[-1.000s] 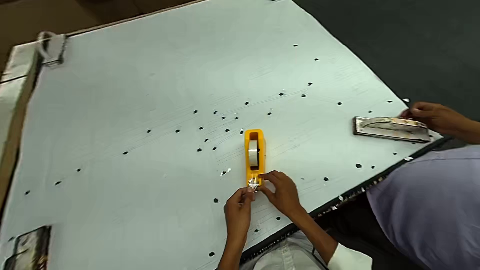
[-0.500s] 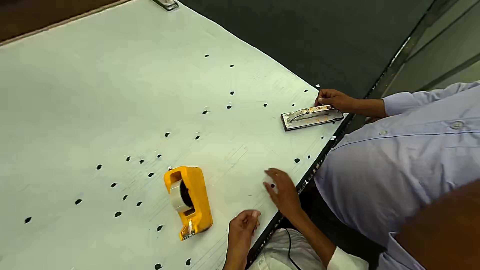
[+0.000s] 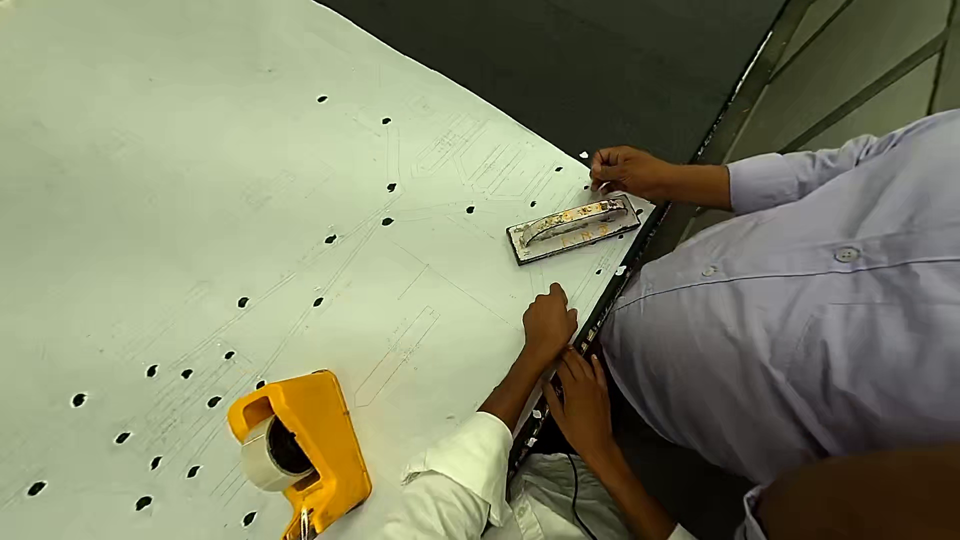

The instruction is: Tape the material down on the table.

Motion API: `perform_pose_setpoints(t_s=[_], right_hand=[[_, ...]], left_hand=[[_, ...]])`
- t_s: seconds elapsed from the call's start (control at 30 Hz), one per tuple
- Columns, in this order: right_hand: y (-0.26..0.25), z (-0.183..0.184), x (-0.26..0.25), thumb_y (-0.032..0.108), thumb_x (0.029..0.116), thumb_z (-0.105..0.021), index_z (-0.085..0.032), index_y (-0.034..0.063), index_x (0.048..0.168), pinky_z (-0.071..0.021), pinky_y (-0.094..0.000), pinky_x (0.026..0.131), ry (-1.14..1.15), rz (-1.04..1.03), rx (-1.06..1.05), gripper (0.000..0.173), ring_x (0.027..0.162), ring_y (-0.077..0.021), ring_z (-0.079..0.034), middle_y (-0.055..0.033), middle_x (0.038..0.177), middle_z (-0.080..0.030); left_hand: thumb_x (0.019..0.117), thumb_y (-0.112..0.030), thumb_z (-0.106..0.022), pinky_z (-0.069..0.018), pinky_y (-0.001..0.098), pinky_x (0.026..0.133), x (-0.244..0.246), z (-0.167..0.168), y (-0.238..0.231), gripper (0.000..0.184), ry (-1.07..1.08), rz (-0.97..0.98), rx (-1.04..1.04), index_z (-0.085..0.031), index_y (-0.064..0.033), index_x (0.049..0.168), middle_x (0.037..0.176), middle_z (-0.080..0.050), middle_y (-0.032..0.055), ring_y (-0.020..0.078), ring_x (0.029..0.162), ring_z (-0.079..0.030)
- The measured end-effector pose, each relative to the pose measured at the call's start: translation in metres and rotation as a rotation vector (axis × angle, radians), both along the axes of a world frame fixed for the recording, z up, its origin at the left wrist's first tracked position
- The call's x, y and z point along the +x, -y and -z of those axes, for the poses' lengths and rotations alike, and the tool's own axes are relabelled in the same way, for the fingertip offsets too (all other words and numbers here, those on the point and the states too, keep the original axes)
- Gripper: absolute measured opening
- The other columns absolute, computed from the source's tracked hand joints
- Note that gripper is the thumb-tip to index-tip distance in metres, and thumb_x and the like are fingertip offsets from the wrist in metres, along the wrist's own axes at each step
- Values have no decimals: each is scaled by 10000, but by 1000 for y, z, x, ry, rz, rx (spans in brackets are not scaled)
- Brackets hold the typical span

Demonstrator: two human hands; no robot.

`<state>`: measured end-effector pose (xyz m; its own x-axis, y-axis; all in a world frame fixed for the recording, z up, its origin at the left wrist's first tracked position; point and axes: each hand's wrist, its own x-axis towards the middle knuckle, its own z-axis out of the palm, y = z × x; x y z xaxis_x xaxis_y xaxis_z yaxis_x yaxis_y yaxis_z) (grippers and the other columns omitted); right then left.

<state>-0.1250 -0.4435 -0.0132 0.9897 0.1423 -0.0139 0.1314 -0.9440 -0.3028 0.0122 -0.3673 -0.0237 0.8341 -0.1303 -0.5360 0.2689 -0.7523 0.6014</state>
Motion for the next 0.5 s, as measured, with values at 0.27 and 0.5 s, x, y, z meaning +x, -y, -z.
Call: perform_pose_setpoints(t_s=[0.27, 0.5], right_hand=[[12, 58, -7, 362, 980, -592, -724, 61, 1258, -364, -623, 1152, 103, -34, 148, 430, 1354, -316, -568, -95, 1396, -652], [-60, 42, -20, 349, 968, -631, -738, 67, 1168, -492, -575, 1029, 72, -278, 434, 361, 1132, -327, -670, -120, 1195, -707]], left_hand=[[988, -358, -674, -548, 527, 687, -103, -22, -78, 320, 182, -100, -80, -676, -44, 1051, 737, -646, 118, 305, 712, -659], [910, -208, -702, -479, 149, 528, -273, -55, -198, 210, 861, -798, -13, -642, -13, 860, 681, -600, -27, -16, 578, -555]])
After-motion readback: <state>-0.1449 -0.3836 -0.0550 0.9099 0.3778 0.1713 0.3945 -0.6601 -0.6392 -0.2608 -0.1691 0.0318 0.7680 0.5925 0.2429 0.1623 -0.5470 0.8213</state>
